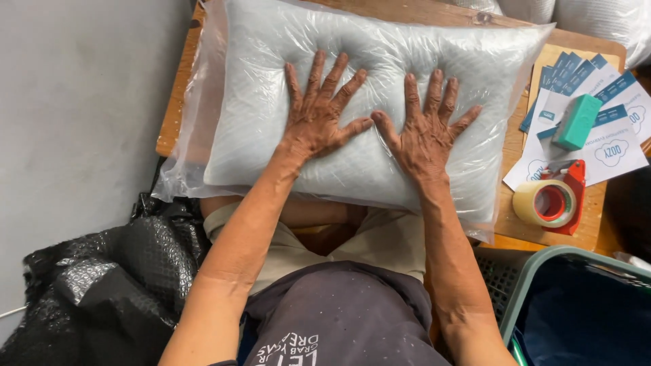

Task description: The person sits cross-legged and uses a green plastic squeegee to smooth the surface of a pillow wrapped in clear plastic. They repeatedly rub the squeegee over the pillow's surface and edges, occasionally adjusting the pillow's position on their lap.

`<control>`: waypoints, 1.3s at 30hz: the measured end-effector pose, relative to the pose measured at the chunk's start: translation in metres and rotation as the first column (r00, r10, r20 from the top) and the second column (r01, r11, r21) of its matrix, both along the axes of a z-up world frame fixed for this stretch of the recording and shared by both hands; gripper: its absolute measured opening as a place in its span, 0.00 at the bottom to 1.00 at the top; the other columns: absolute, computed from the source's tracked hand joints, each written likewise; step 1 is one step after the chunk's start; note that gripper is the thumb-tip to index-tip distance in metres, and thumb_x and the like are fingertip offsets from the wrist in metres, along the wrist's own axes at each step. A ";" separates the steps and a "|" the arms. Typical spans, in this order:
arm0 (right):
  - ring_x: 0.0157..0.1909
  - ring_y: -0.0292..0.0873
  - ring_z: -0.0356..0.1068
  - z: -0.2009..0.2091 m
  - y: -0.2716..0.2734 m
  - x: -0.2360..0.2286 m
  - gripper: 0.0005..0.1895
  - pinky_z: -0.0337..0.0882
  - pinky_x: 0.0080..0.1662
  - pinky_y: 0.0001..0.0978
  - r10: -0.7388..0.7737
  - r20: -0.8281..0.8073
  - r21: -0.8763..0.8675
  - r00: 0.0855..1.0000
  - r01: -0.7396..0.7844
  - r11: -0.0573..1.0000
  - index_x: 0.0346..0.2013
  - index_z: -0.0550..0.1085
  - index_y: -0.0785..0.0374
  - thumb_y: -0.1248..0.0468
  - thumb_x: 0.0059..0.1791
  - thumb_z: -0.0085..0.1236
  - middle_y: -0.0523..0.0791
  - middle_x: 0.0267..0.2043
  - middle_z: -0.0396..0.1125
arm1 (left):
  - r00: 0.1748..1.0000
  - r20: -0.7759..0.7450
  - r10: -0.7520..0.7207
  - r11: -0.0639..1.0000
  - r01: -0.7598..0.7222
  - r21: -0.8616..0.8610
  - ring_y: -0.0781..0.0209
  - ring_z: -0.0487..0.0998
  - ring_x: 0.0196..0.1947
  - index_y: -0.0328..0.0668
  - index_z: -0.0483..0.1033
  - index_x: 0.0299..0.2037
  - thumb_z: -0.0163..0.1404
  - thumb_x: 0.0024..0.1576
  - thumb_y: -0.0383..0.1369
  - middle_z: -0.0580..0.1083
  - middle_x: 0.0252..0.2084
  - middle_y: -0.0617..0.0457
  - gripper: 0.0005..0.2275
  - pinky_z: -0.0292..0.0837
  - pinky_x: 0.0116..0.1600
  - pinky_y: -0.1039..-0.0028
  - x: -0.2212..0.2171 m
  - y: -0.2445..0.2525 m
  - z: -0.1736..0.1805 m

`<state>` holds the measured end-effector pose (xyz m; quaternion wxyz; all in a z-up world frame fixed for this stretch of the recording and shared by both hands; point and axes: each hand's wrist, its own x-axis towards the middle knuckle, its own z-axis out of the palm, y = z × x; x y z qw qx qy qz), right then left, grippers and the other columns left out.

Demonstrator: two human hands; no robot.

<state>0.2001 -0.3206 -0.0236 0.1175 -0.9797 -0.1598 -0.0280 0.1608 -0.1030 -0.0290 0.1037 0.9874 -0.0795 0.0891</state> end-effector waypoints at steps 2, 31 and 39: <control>0.81 0.50 0.14 -0.003 0.000 -0.007 0.49 0.12 0.67 0.71 -0.029 0.005 -0.077 1.000 0.029 0.997 0.82 0.39 0.41 0.22 0.54 0.24 0.43 0.82 0.18 | 1.000 0.000 -0.002 1.000 0.002 0.011 0.45 0.28 0.80 0.69 0.40 0.79 0.36 0.63 0.71 0.36 0.82 0.56 0.38 0.15 0.73 0.30 -0.003 0.000 0.002; 0.74 0.65 0.47 0.076 -0.155 0.007 0.59 0.46 0.69 0.66 -0.157 -0.540 0.332 0.827 0.381 0.863 0.75 0.51 0.46 0.23 0.37 0.05 0.57 0.76 0.47 | 0.944 -0.160 0.288 0.899 -0.324 -0.293 0.36 0.25 0.81 0.63 0.26 0.77 0.25 0.51 0.74 0.27 0.80 0.43 0.47 0.21 0.74 0.25 -0.019 0.017 0.098; 0.62 0.69 0.53 -0.032 -0.278 0.114 0.33 0.55 0.55 0.68 -0.616 -0.154 -0.089 0.772 0.610 0.787 0.63 0.64 0.66 0.44 0.55 0.54 0.63 0.61 0.56 | 0.994 0.043 -0.097 0.989 0.101 -0.111 0.36 0.37 0.79 0.68 0.47 0.77 0.39 0.57 0.70 0.46 0.80 0.46 0.40 0.18 0.67 0.25 0.033 -0.050 0.056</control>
